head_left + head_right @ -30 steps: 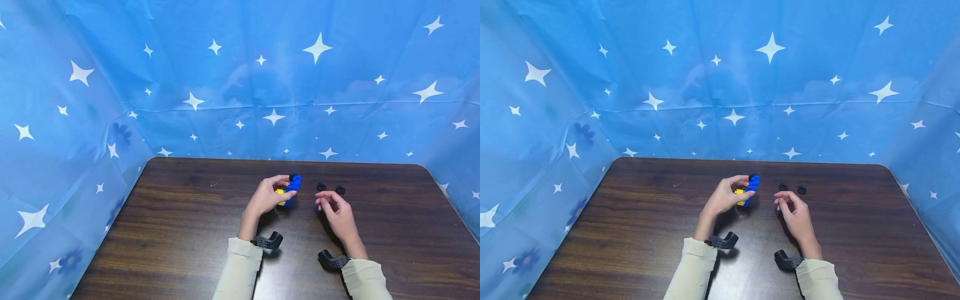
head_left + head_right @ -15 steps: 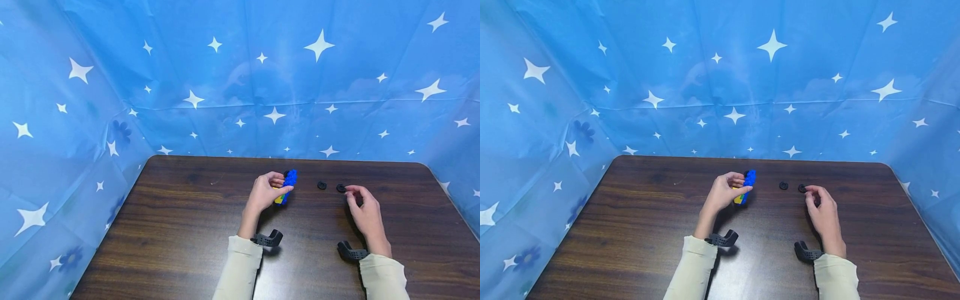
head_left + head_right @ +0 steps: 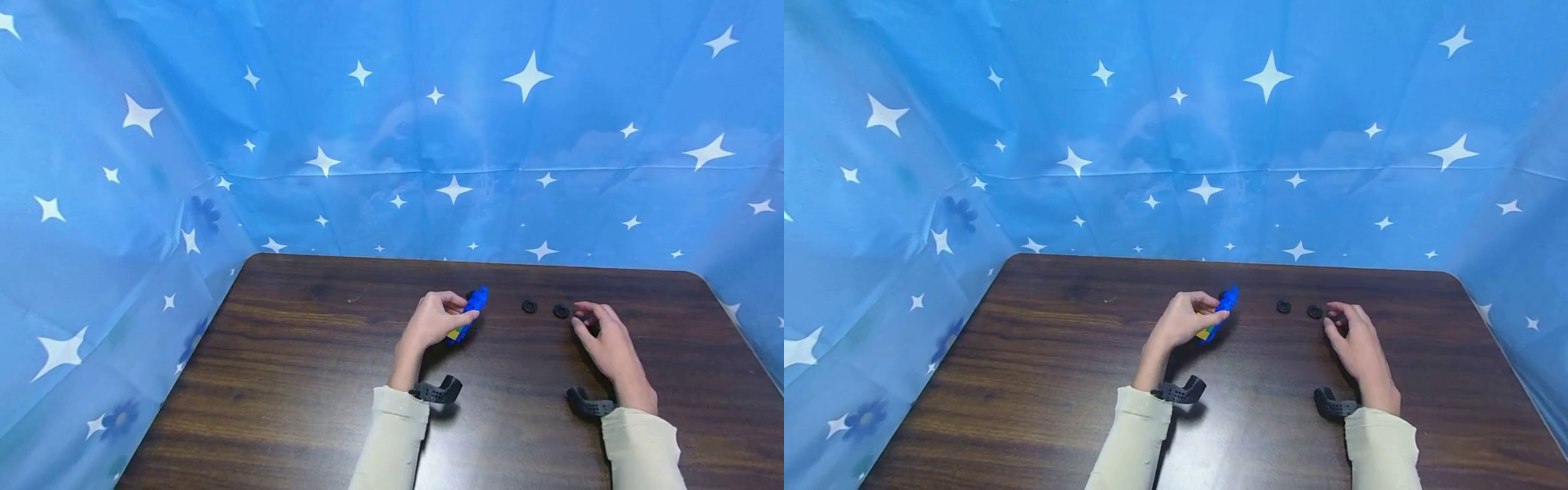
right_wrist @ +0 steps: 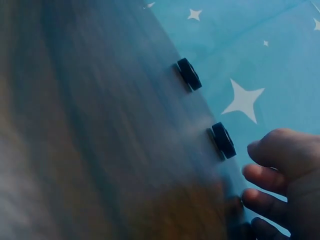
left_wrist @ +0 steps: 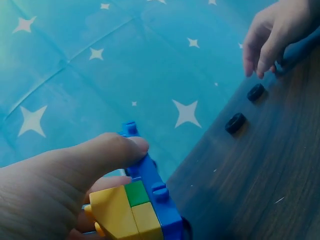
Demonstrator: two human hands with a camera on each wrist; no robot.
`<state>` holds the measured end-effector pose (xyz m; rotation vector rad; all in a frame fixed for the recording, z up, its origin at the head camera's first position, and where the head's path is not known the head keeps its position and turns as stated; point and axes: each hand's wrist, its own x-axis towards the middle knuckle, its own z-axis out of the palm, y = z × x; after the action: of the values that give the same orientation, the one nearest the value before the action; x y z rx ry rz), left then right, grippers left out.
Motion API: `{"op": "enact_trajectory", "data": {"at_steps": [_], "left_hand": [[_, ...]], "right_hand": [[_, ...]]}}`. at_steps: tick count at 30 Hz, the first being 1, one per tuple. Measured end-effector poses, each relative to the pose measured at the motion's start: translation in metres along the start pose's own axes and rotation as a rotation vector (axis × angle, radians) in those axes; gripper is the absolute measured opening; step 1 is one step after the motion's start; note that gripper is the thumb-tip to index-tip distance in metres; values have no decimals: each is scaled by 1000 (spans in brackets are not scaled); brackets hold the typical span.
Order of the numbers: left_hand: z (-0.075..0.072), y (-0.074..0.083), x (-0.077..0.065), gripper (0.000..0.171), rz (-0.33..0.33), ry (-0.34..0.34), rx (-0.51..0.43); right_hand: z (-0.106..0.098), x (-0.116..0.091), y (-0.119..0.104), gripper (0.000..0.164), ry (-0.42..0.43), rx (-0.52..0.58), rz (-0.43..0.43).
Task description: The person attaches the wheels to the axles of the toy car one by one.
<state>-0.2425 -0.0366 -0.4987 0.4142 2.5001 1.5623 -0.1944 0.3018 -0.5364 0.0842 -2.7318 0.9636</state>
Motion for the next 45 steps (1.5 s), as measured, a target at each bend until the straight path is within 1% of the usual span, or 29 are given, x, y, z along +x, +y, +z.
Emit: {"op": "enact_trajectory", "data": {"at_steps": [7,12,17,20,24,29,32,39,45], "left_hand": [[-4,-1,0,34,-13,10,16],[-5,-1,-1,34,-24,8,29],[-6,-1,-1,34,-33,6,41],[-6,-2,-1,34,-31,3,43],[-6,-2,0,34,-23,-3,41],[-7,-2,0,34,-32,-6,44],[-7,-1,-1,34,-48,2,50],[-7,0,-2,35,-95,71,36],[-7,-1,-3,35,-108,61,30]], "right_hand": [[-7,12,12,39,-106,-31,-74],[-13,17,20,39,-177,-29,-136],[-19,22,25,37,-221,-44,-203],[-23,30,29,35,-238,-79,-254],[-28,44,32,32,-280,-127,-324],[-32,57,33,30,-332,-171,-372],[-32,61,32,29,-348,-177,-394],[-27,67,31,24,-352,-165,-430],[-26,70,31,22,-336,-144,-490]]}}
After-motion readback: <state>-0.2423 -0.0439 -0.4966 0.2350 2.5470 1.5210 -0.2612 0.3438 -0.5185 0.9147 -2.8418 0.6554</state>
